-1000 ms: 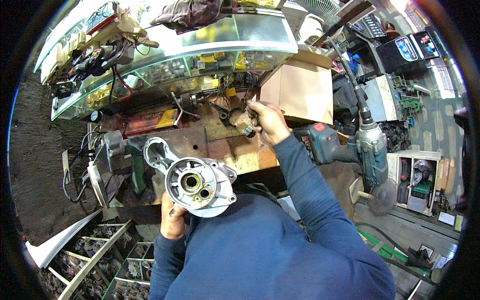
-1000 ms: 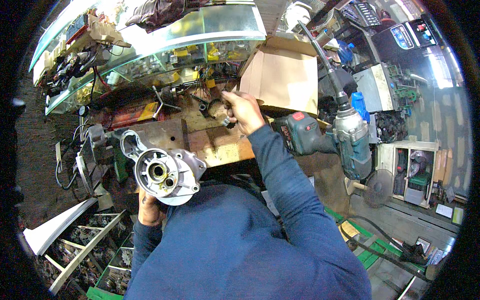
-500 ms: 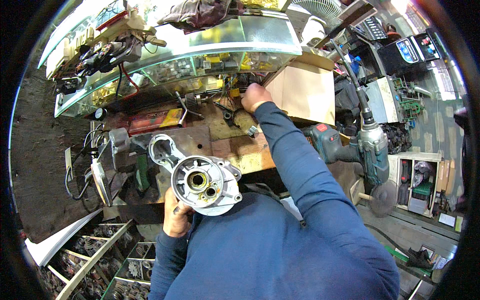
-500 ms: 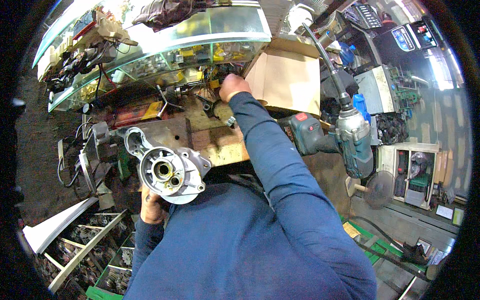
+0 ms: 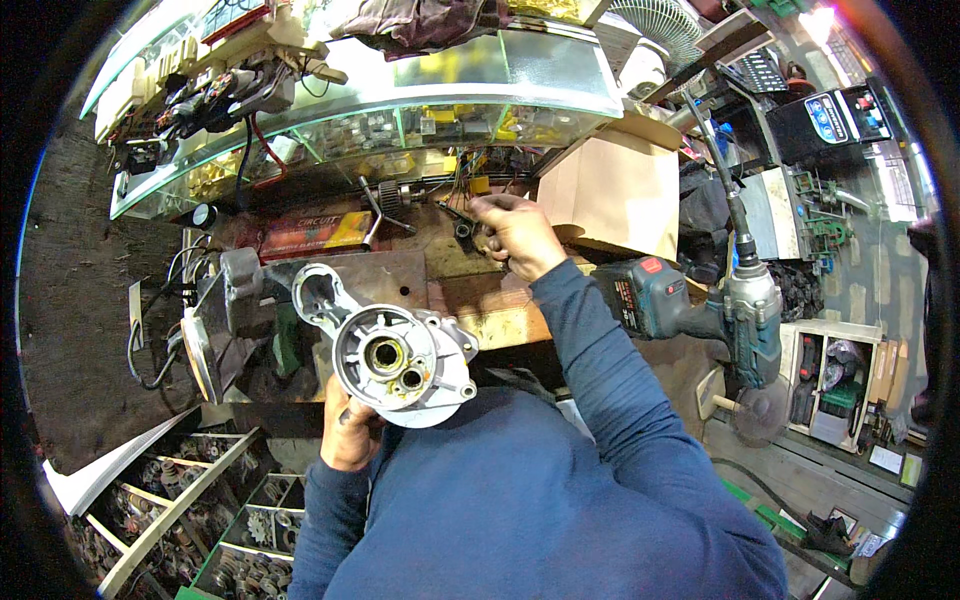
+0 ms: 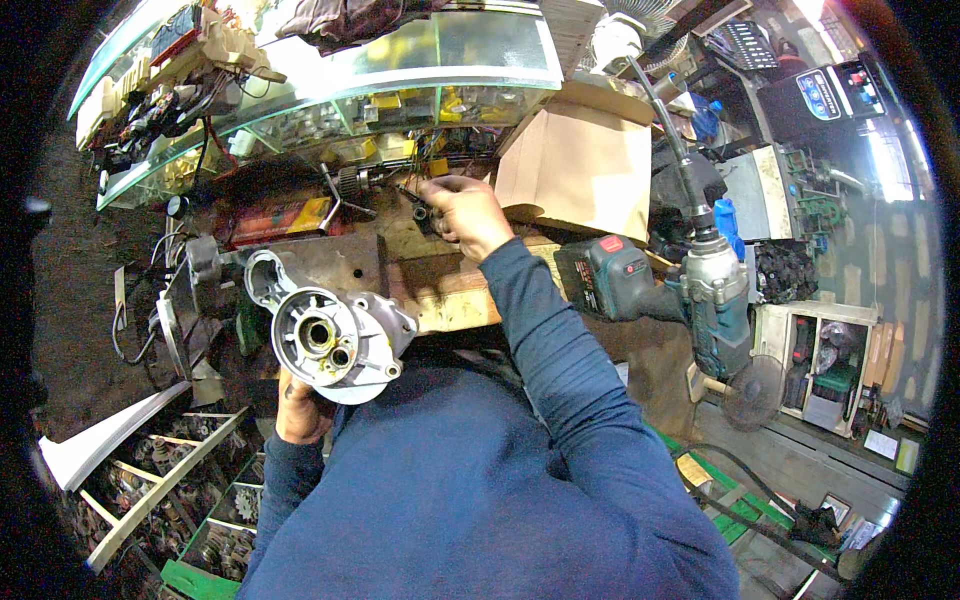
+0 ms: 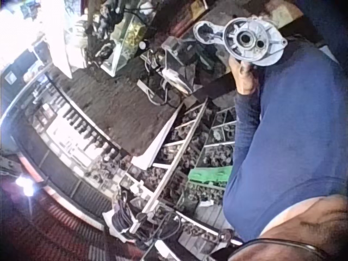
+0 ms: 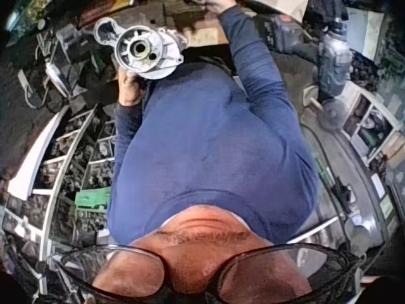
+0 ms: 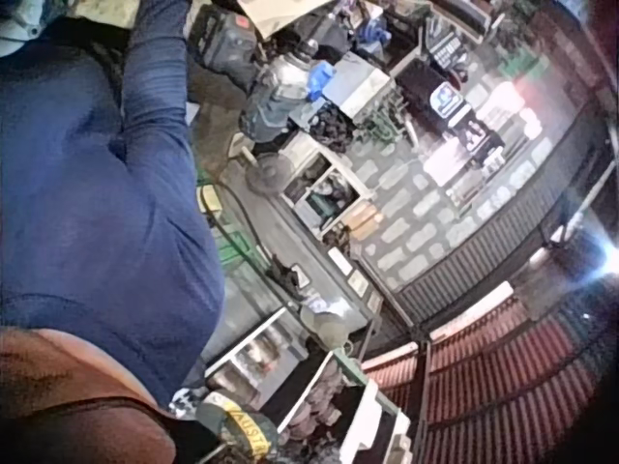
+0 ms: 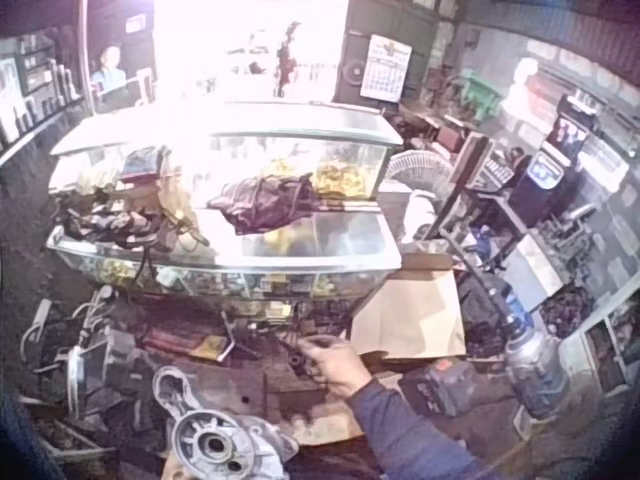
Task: The person assembles a mechanical housing unit on a workbench. They insert small components into the housing, use a hammer to tap parts into place, and employ a screwdriver to adjust internal elements. The person repeatedly handles the housing and tools while working in a cluttered workshop.
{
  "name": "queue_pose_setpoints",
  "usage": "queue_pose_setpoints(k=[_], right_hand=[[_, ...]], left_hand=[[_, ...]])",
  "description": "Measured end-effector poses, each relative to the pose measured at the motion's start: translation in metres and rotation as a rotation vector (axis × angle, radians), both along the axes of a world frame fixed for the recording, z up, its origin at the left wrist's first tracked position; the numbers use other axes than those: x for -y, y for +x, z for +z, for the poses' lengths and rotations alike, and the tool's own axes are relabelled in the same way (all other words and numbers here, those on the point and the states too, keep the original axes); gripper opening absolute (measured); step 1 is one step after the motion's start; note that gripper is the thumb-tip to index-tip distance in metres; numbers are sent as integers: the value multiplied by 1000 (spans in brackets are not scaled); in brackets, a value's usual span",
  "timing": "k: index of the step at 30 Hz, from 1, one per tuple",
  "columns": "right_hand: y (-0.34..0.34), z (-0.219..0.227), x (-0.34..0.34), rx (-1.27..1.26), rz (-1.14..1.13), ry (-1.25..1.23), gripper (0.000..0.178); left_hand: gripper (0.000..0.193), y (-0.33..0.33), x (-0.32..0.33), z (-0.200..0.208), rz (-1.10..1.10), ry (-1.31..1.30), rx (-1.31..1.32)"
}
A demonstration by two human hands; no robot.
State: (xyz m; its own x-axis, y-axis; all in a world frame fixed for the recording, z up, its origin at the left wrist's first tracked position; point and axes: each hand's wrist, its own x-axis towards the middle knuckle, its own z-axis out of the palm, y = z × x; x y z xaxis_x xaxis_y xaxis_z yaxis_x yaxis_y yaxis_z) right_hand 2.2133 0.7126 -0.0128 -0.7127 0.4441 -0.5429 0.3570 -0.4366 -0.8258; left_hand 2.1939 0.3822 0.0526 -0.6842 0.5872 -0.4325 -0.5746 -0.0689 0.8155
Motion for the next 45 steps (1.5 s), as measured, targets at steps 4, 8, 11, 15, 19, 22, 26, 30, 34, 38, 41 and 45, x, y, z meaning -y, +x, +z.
queue_pose_setpoints(k=[4,8,11,15,19,22,26,30,34,38,41,45], right_hand=[[-6,-20,15,227,411,1288,44],[-18,-45,40,449,423,1346,20],[-20,-50,46,460,369,1339,21],[3,-28,17,114,286,977,44],[37,-2,-13,-284,-118,-297,32],[39,0,-24,-337,-210,-451,25],[5,-20,-17,69,152,146,24],[-39,-34,-2,570,528,1169,45],[-47,-22,-4,573,585,1128,44],[10,5,-34,0,523,396,35],[58,12,-29,-346,250,-409,26],[83,4,0,-184,114,-442,15]], left_hand=[[79,-1,2,1,-37,30,-12],[78,1,3,-2,-34,20,-5],[79,-1,6,-3,-58,-11,-10],[83,-1,8,0,-94,-57,-25],[85,2,8,4,-75,15,-49],[87,0,7,5,-83,1,-47],[91,-2,7,5,-118,11,-62],[92,0,4,1,-92,48,-61],[92,-1,8,1,-117,39,-74],[91,-2,14,4,-148,-40,-96],[95,-2,12,4,-130,-45,-103],[98,-4,8,2,-150,-10,-77]])
